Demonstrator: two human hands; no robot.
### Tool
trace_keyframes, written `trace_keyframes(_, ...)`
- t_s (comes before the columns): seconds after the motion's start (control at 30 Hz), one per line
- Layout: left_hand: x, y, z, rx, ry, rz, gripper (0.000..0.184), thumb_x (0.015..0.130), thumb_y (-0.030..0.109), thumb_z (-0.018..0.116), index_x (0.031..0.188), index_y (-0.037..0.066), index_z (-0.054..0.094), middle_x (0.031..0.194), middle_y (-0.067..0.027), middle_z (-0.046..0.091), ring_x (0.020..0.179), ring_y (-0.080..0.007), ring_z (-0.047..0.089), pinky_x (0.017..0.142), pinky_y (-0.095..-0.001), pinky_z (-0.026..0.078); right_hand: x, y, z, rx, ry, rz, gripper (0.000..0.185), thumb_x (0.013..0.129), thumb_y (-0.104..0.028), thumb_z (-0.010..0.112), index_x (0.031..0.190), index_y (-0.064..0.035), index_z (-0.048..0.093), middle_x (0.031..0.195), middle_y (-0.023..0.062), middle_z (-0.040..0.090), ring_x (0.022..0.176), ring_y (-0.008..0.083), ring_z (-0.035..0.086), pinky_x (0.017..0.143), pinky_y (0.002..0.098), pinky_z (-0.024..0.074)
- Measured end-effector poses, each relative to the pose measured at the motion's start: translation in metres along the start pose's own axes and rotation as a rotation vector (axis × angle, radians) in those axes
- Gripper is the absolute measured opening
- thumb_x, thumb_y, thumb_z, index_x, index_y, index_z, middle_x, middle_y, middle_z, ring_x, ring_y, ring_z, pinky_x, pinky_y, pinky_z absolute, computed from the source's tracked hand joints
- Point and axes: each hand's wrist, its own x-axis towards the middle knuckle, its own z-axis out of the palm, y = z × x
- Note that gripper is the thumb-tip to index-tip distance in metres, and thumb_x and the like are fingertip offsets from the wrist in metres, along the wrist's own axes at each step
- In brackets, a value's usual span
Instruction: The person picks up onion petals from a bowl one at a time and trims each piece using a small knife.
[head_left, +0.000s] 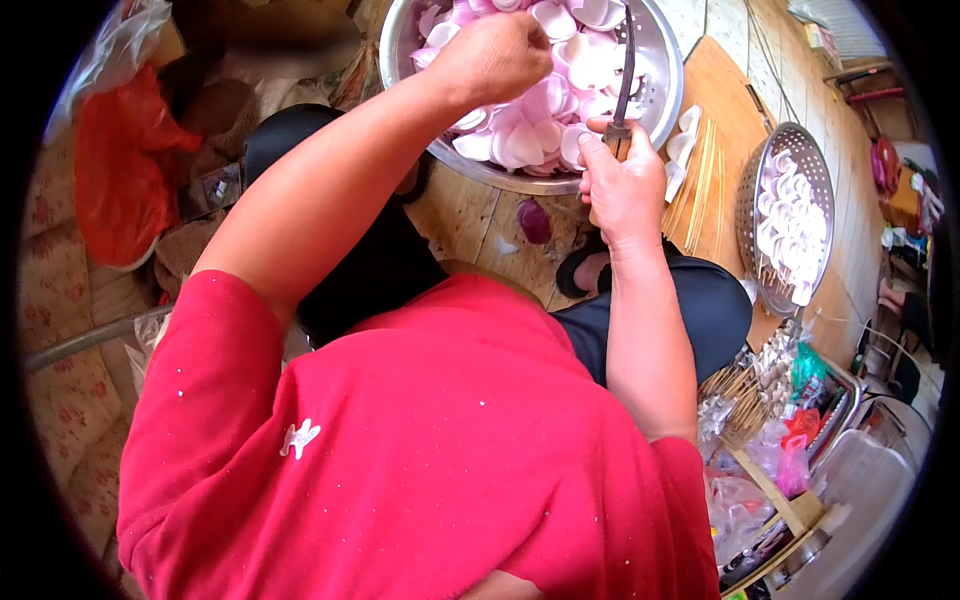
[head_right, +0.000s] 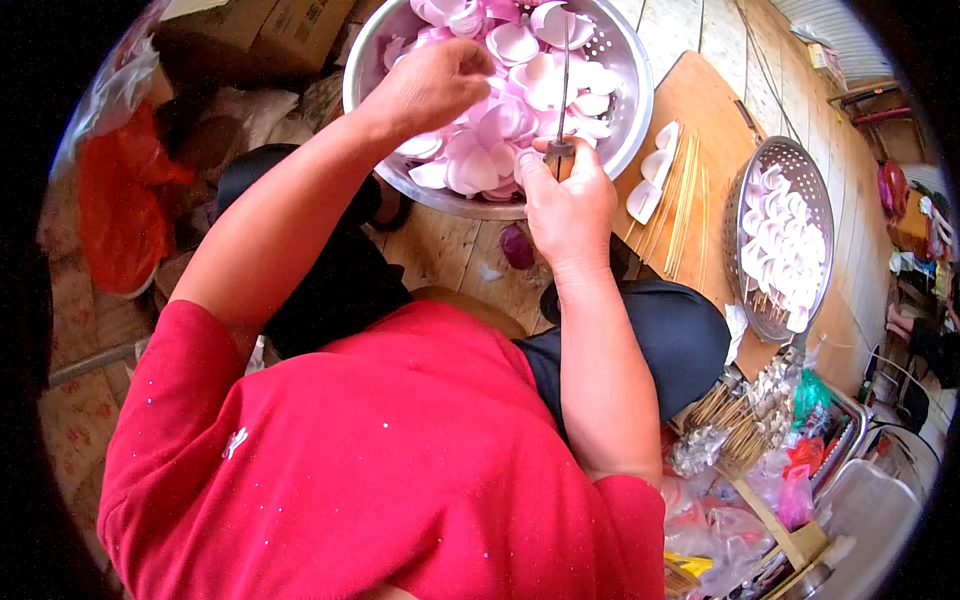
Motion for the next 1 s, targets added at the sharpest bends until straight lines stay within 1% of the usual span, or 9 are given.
trace_keyframes(0.1,0.028,0.002,0.016,0.075,0.012,-0.102,0.033,0.084,0.024,0.059,0.105,0.0,0.066,0.09,-0.0178,0.069,0.079,-0.0316,0.067,0.08,-0.0386,0.053,-0.004,0.0,-0.001,0.045,-0.007,-0.017,0.023,0.081,-0.019,0.068,0.096,-0.0024,0.062,0.076,0.0052,0.066,0.068,0.0124,0.061,0.067,0.0283,0.0495)
trace_keyframes(0.23,0.058,-0.017,0.053,0.282,-0.072,-0.197,0.037,0.078,0.032,0.06,0.098,0.004,0.071,0.099,-0.0186,0.069,0.095,-0.0316,0.066,0.084,-0.0383,0.051,-0.008,0.001,-0.005,0.073,-0.022,-0.027,0.02,0.083,-0.017,0.069,0.095,-0.0023,0.062,0.078,0.0053,0.066,0.07,0.0123,0.062,0.069,0.0284,0.0497)
trace_keyframes(0.37,0.061,-0.015,0.05,0.153,-0.088,-0.299,0.043,0.074,0.04,0.064,0.097,0.004,0.072,0.104,-0.0164,0.069,0.094,-0.0299,0.067,0.083,-0.0386,0.052,-0.013,-0.002,-0.009,0.037,-0.012,-0.065,0.02,0.083,-0.018,0.069,0.094,-0.0028,0.062,0.079,0.0072,0.067,0.072,0.0141,0.064,0.071,0.0288,0.05)
trace_keyframes(0.47,0.048,0.0,0.042,-0.204,0.117,-0.201,0.026,0.075,0.027,0.069,0.084,0.003,0.065,0.078,-0.0125,0.068,0.075,-0.0286,0.068,0.072,-0.0354,0.053,-0.015,-0.005,-0.01,0.033,0.0,-0.086,0.019,0.082,-0.017,0.069,0.094,-0.0033,0.062,0.079,0.008,0.067,0.074,0.0163,0.065,0.072,0.03,0.0506)
trace_keyframes(0.5,0.042,0.004,0.04,-0.201,0.116,-0.197,0.026,0.075,0.027,0.069,0.084,0.003,0.065,0.078,-0.0125,0.068,0.075,-0.0286,0.068,0.072,-0.0354,0.053,-0.015,-0.005,-0.01,0.033,0.003,-0.098,0.019,0.081,-0.016,0.068,0.094,-0.0033,0.062,0.079,0.0082,0.068,0.075,0.0173,0.066,0.072,0.0307,0.0508)
trace_keyframes(0.57,0.033,0.009,0.036,-0.039,0.421,0.109,0.019,0.073,0.021,0.069,0.083,0.006,0.062,0.075,-0.0083,0.067,0.071,-0.0276,0.067,0.068,-0.0344,0.053,-0.016,-0.005,-0.01,0.019,0.006,-0.121,0.019,0.081,-0.016,0.068,0.094,-0.0035,0.062,0.08,0.009,0.068,0.075,0.019,0.067,0.072,0.0316,0.051)
trace_keyframes(0.77,0.02,0.009,0.029,0.015,0.552,0.272,0.019,0.074,0.012,0.065,0.092,0.008,0.064,0.089,-0.0098,0.066,0.079,-0.0266,0.066,0.076,-0.0346,0.053,-0.018,-0.002,-0.004,-0.029,0.005,-0.182,0.019,0.08,-0.015,0.067,0.094,-0.004,0.062,0.081,0.0117,0.068,0.079,0.024,0.069,0.073,0.0338,0.0517)
trace_keyframes(0.87,0.021,0.004,0.027,-0.13,0.543,0.134,0.027,0.073,0.01,0.064,0.1,0.009,0.066,0.087,-0.0106,0.067,0.078,-0.026,0.066,0.074,-0.0352,0.053,-0.019,-0.002,-0.001,-0.047,-0.011,-0.175,0.019,0.08,-0.015,0.067,0.094,-0.0041,0.062,0.081,0.0124,0.068,0.079,0.0248,0.069,0.073,0.0342,0.0518)
trace_keyframes(1.0,0.017,0.002,0.023,-0.561,0.306,-0.202,0.027,0.084,0.011,0.058,0.108,-0.001,0.064,0.083,-0.0089,0.067,0.065,-0.0112,0.063,0.057,-0.0262,0.053,-0.019,-0.002,0.0,-0.118,-0.033,-0.153,0.02,0.08,-0.016,0.067,0.095,-0.0035,0.062,0.082,0.0133,0.068,0.08,0.026,0.069,0.074,0.0348,0.0518)
